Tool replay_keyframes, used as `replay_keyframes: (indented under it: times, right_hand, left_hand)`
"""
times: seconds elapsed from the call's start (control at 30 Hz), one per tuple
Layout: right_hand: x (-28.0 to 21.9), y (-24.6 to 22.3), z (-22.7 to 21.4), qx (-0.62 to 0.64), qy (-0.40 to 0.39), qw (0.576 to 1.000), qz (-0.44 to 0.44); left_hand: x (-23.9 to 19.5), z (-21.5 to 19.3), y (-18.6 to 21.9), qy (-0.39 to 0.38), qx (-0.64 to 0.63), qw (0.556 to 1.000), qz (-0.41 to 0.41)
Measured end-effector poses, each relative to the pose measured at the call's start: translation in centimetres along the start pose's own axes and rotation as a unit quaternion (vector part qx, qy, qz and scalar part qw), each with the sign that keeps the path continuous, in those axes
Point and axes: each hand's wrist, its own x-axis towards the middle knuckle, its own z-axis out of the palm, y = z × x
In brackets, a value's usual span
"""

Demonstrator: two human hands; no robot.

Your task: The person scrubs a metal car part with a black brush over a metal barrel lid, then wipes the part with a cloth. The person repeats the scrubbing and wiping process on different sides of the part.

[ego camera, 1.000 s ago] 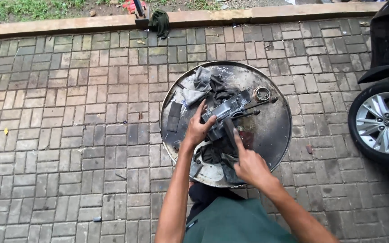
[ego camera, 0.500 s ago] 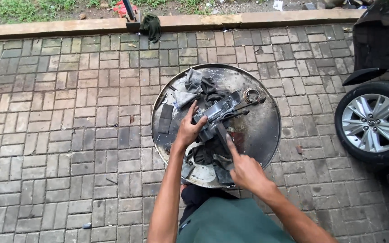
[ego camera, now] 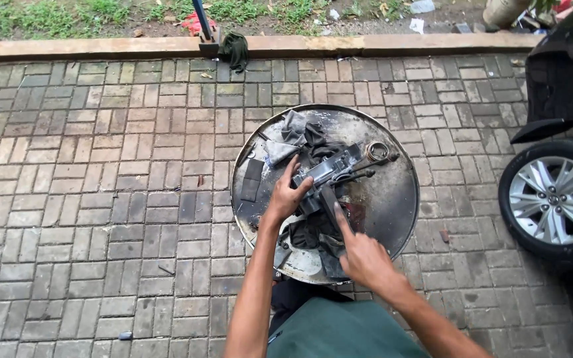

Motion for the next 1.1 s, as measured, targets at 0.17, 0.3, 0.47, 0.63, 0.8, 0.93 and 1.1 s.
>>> replay_keyframes:
  times: [0.17, 0.3, 0.47, 0.63, 0.8, 0.93, 1.1]
  right_hand:
    - [2.3, -0.6, -1.1, 0.017, -0.006, 1.0, 0.011]
    - [7.4, -0.3, -1.6, 0.018, 0.035, 0.999, -0.005]
    - [4.2, -0.5, -1.8, 0.03, 0.022, 0.999, 0.002]
    - [-1.3, 1.3, 1.0, 0.048, -0.06, 0.994, 0.071]
    - [-1.3, 4.1, 9.7, 0.093, -0.134, 0.986, 0.02]
    - [-2.1, 5.3, 10.7, 0.166, -0.129, 0.978, 0.001]
    - [-2.1, 6.1, 7.1, 0.168, -0.1, 0.98, 0.039]
  left_hand:
    - [0.3, 0.1, -0.2, -0.016, 0.004, 1.0, 0.003]
    - [-0.2, 0.0, 0.7, -0.01, -0.003, 1.0, 0.002]
    - [0.0, 0.0, 0.5, -0.003, -0.005, 1.0, 0.005]
    - [-0.7, -0.3, 3.4, -0.027, -0.016, 0.996, -0.082]
    - [-0.3, -0.4, 3.4, -0.017, -0.027, 0.997, -0.075]
    - [-0.5, 0.0, 3.0, -0.012, -0.034, 0.996, -0.084]
    - [-0.2, 0.1, 2.3, -0.002, -0.036, 0.997, -0.074]
